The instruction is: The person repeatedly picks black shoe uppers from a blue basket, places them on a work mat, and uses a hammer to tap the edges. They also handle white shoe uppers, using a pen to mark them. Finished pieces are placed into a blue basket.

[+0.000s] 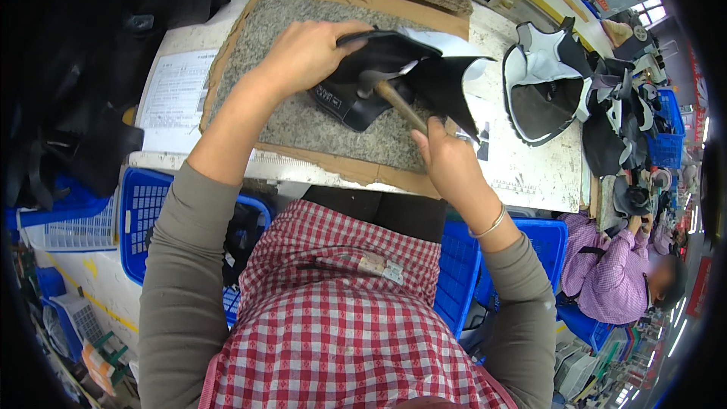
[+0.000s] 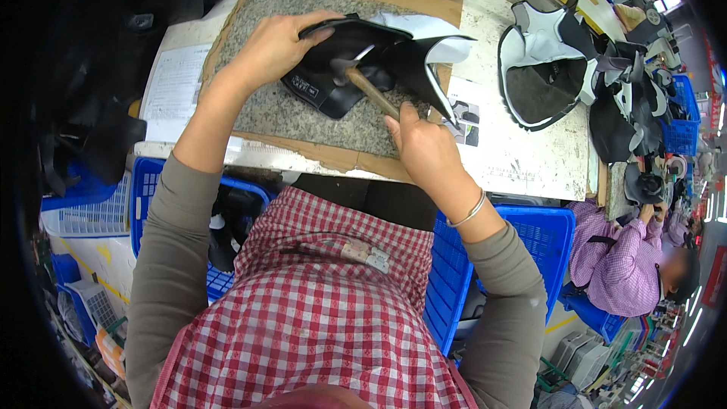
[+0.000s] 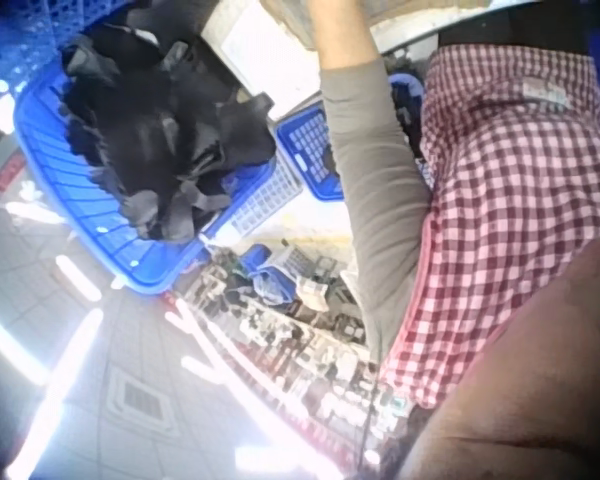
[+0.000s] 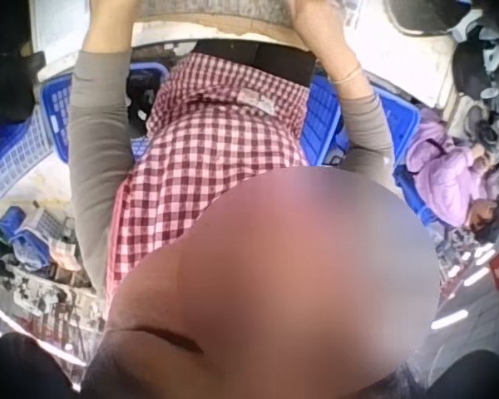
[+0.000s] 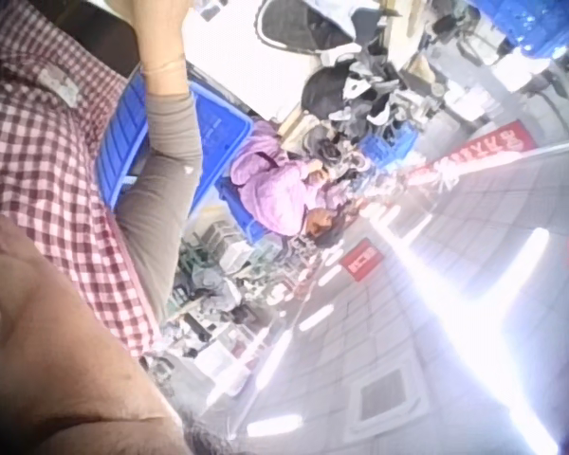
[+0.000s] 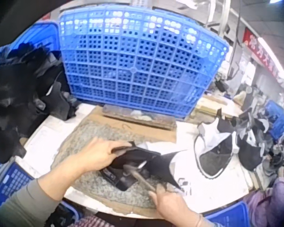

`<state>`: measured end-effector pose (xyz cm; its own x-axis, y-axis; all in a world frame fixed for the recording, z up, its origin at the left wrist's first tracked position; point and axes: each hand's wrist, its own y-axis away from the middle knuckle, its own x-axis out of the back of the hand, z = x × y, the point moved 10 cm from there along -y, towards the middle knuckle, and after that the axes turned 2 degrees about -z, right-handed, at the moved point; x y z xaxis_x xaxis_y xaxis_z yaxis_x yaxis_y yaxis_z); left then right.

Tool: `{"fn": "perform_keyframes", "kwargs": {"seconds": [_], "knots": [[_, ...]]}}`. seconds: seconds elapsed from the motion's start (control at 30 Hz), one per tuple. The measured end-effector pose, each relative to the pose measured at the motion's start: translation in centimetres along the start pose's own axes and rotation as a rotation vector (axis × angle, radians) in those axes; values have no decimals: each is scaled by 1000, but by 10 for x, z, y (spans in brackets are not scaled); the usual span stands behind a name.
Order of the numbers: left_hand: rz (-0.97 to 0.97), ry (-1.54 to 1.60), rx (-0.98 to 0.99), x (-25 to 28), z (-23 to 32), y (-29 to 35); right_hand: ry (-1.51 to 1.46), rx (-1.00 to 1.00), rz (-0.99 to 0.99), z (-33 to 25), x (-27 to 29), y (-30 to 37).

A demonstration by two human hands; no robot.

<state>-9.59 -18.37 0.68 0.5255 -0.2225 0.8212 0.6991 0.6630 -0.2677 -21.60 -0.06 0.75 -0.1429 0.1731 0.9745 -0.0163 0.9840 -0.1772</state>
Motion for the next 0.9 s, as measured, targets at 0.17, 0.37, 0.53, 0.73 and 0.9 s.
{"fn": "perform_keyframes", "kwargs": {"seconds": [0.17, 0.37, 0.53, 0.73, 0.9], "knots": [[-13, 66, 20, -6, -8, 3, -62, -175, 115, 29, 13, 4], [-14, 50, 55, -7, -8, 4, 2, -13, 80, 21, -1, -4], [-11, 10, 87, -13, -17, 10, -75, -163, 91, 57, -3, 9], [317, 265, 110, -17, -26, 51, -3, -170, 27, 83, -58, 36], [236, 869, 556, -69, -28, 94, -275, -344, 59, 74, -72, 43]]}}
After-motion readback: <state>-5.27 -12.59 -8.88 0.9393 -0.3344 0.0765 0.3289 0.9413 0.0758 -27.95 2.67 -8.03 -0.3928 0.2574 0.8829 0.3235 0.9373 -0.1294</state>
